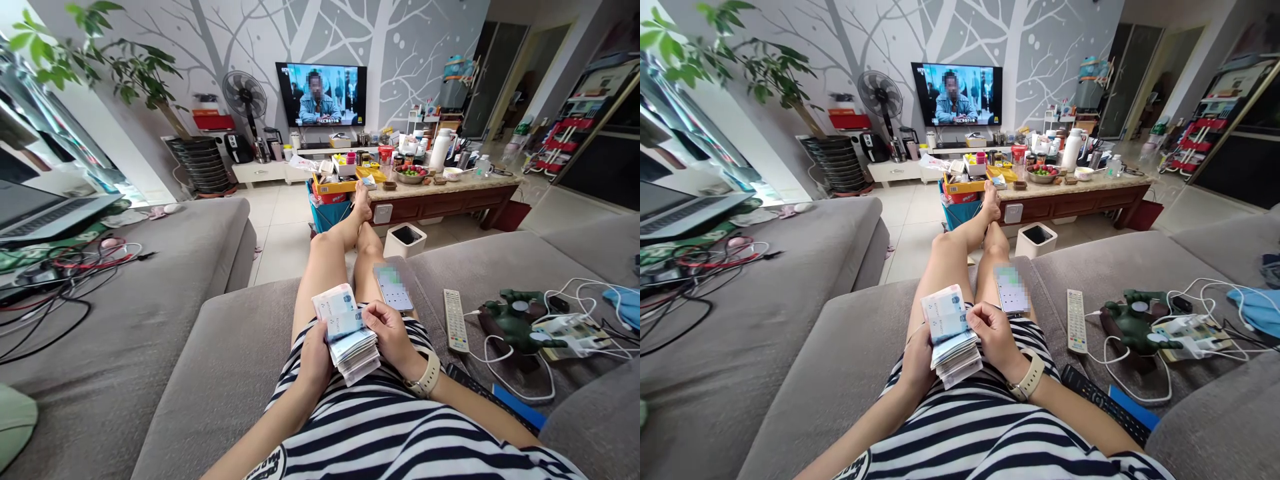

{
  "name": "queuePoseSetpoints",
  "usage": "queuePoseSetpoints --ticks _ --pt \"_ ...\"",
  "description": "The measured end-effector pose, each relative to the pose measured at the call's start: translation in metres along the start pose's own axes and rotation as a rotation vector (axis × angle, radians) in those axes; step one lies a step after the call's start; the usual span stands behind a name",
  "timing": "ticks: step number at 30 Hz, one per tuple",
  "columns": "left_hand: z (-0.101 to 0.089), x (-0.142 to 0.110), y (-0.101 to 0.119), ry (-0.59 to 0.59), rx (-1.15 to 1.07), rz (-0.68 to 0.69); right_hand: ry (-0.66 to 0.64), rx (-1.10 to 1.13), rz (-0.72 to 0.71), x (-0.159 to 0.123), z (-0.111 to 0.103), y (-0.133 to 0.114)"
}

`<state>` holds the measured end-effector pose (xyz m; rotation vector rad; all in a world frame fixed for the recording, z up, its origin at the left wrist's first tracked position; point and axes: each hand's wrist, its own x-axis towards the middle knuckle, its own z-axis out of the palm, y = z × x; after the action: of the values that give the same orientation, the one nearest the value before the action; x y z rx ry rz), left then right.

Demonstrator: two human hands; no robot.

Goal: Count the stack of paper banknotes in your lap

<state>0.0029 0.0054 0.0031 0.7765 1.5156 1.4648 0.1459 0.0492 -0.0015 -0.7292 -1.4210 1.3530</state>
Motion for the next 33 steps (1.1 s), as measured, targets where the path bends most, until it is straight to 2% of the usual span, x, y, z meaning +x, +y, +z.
queuePoseSetpoints --ticks 5,9,13,17,24,33 --pt "-0.002 0.005 -0.009 -0.028 -0.067 -0.003 -0.006 0.000 0.011 0.000 0.001 -0.001" --pt "-0.001 0.002 -0.004 -0.033 -0.134 -0.016 -0.006 0.008 0.010 0.000 0.001 -0.001" --pt "0.002 0.000 0.000 -0.060 -0.291 -0.082 -0.016 0.021 0.018 -0.002 0.002 -0.004" --pt "0.003 0.002 -0.005 -0.048 -0.366 -0.132 -0.048 0.037 0.059 -0.001 0.002 -0.003" --pt "0.000 0.004 -0.014 -0.093 -0.366 -0.117 0.050 -0.020 0.092 0.011 0.002 0.008" --pt "0.001 0.004 -0.015 -0.128 -0.334 -0.118 0.047 -0.101 0.055 0.017 0.001 0.007"
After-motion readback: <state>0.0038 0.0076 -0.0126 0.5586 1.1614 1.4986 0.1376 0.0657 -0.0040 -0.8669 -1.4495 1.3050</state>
